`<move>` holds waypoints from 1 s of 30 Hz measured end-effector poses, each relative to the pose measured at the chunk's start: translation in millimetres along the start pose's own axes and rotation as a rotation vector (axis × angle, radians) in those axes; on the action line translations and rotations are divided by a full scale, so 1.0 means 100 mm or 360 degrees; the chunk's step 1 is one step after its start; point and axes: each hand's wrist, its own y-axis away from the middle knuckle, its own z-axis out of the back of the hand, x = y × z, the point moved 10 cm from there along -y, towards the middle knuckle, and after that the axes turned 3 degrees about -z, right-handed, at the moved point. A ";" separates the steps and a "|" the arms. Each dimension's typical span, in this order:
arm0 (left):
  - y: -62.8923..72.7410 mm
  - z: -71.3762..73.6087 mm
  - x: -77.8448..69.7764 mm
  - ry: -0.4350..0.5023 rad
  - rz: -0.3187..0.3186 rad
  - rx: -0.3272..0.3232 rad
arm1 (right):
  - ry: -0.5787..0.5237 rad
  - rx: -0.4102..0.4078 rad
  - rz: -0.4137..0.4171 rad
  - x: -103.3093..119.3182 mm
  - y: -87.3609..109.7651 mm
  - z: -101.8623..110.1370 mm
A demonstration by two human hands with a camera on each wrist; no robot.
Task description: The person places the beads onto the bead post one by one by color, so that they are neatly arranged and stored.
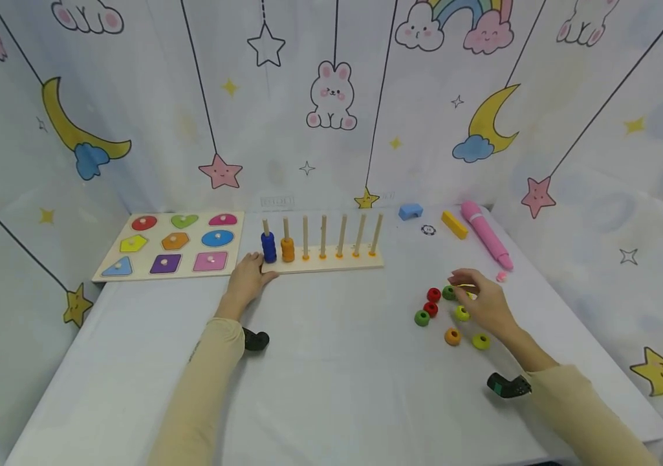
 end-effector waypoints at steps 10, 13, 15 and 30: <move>-0.01 0.01 0.00 -0.0016 0.0038 0.0030 | 0.0116 -0.0081 -0.0127 -0.22 0.33 0.24; -0.01 0.01 0.00 -0.0014 0.0038 0.0032 | 0.0080 -0.0028 -0.0045 -0.17 0.44 0.20; 0.00 0.02 0.00 -0.0011 0.0032 0.0025 | 0.0032 0.0035 0.0039 -0.09 0.50 0.15; 0.01 -0.03 0.00 -0.0020 0.0009 0.0026 | 0.0043 0.0361 0.0288 0.16 0.64 -0.21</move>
